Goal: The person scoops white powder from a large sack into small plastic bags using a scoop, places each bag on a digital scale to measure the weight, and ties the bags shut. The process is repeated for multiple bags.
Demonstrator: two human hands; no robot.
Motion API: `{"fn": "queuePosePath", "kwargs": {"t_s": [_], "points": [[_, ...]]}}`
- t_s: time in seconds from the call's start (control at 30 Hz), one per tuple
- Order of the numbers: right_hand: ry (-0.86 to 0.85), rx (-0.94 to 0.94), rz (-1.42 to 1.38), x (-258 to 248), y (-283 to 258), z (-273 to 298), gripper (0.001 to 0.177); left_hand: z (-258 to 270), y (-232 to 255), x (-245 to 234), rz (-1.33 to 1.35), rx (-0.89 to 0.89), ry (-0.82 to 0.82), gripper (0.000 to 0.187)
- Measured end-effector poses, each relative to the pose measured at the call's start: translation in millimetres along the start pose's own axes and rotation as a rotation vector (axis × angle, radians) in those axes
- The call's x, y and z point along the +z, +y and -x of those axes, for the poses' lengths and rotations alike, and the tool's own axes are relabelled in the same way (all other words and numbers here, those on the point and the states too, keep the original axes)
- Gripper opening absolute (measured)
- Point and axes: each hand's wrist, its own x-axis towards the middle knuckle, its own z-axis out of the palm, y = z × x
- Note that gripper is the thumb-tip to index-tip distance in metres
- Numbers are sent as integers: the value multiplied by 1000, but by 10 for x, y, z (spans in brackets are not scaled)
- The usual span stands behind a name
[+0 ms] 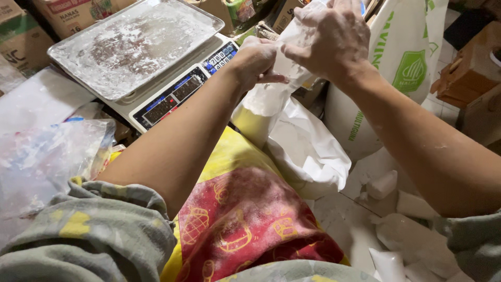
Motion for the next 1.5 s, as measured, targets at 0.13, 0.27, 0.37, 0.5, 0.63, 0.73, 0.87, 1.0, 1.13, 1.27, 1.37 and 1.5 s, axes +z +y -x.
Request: {"fn": "queuePosePath", "kwargs": {"t_s": [0.13, 0.27, 0.37, 0.5, 0.63, 0.73, 0.87, 1.0, 1.13, 1.27, 1.37, 1.5], "points": [[32, 100, 36, -2, -13, 7, 59, -32, -31, -67, 29, -12, 26, 29], [62, 78, 15, -26, -37, 35, 61, -72, -88, -86, 77, -2, 54, 23], [-111, 324, -115, -87, -1, 12, 62, -64, -105, -107, 72, -51, 100, 28], [-126, 404, -178, -165, 64, 40, 58, -4, -122, -150, 41, -32, 109, 35], [-293, 917, -632, -206, 191, 166, 35, 63, -127, -164, 22, 1, 144, 35], [-263, 1144, -789, -159, 407, 338, 30, 98, -101, -214, 43, -22, 176, 38], [-200, 1208, -899, 104, 837, 817, 23, 156, -65, -344, 84, 54, 109, 34], [-239, 992, -1157, 602, 1054, 1387, 18, 214, -4, -383, 69, 27, 192, 34], [-419, 1153, -449, 1133, 745, 1644, 59, 272, 76, -420, 106, 63, 158, 40], [-544, 1091, -530, 1206, 333, 1700, 67, 308, 130, -448, 107, 62, 200, 47], [-689, 1022, -696, 1108, 72, 1487, 61, 339, 190, -461, 137, 83, 175, 50], [-889, 957, -1128, 802, -342, 1084, 66, 430, 367, -468, 166, 91, 137, 51]]}}
